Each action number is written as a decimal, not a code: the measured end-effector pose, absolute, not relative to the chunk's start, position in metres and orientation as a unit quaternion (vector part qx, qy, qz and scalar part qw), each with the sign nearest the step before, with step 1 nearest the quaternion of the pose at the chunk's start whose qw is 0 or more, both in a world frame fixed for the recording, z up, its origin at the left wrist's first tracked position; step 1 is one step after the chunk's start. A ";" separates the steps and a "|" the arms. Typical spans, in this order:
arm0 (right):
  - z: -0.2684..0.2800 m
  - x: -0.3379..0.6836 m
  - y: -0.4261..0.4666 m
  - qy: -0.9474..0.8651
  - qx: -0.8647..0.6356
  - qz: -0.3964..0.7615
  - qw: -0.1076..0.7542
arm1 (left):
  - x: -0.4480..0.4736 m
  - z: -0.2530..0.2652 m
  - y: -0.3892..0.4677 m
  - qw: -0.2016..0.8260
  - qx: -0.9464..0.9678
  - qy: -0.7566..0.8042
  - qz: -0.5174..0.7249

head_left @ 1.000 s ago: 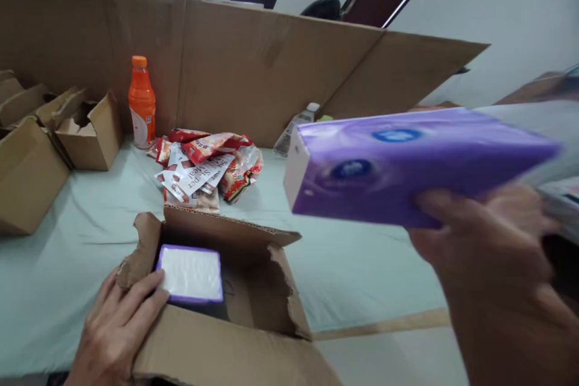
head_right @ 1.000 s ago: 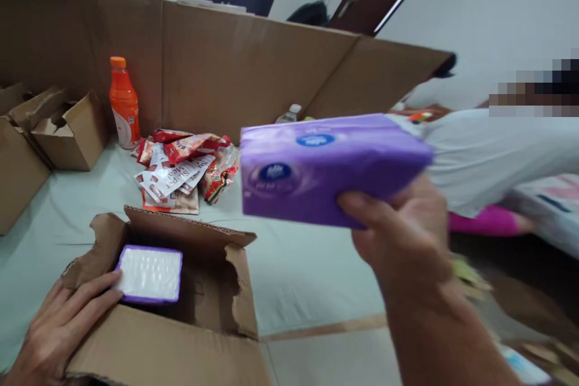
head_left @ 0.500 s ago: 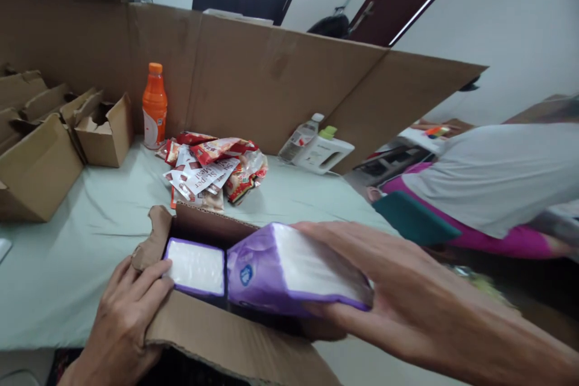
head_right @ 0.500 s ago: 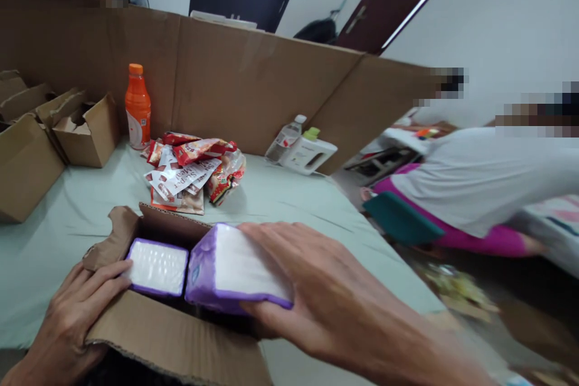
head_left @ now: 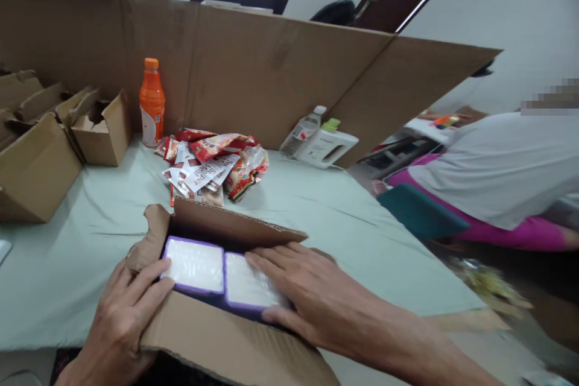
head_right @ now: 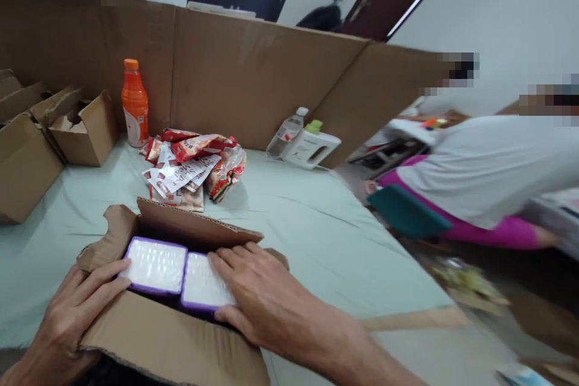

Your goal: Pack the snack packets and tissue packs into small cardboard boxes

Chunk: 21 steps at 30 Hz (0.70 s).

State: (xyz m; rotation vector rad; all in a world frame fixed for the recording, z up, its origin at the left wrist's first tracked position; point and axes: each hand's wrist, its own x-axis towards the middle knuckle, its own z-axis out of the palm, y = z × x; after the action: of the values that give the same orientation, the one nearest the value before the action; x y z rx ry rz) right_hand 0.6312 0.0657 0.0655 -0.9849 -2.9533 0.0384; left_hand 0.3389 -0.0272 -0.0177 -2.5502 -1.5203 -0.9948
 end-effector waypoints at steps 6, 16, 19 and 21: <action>0.077 0.667 0.056 -0.882 -0.362 -0.034 0.301 | 0.337 -0.019 -0.031 0.004 -0.813 -0.460 -0.356; 0.043 0.656 0.051 -0.872 -0.365 0.079 0.317 | 0.339 -0.015 -0.021 -0.026 -0.805 -0.475 -0.354; 0.041 0.654 0.055 -0.879 -0.363 0.079 0.299 | 0.341 -0.019 -0.028 0.005 -0.792 -0.476 -0.381; 0.036 0.651 0.058 -0.888 -0.348 0.070 0.292 | 0.344 -0.021 -0.036 0.038 -0.776 -0.477 -0.411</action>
State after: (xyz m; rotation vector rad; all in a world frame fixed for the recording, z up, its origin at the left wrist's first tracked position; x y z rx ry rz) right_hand 0.6507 0.0578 0.0363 -0.9281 -2.3664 0.1872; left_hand 0.3442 -0.0360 -0.0205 -2.3814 -1.4625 -1.2601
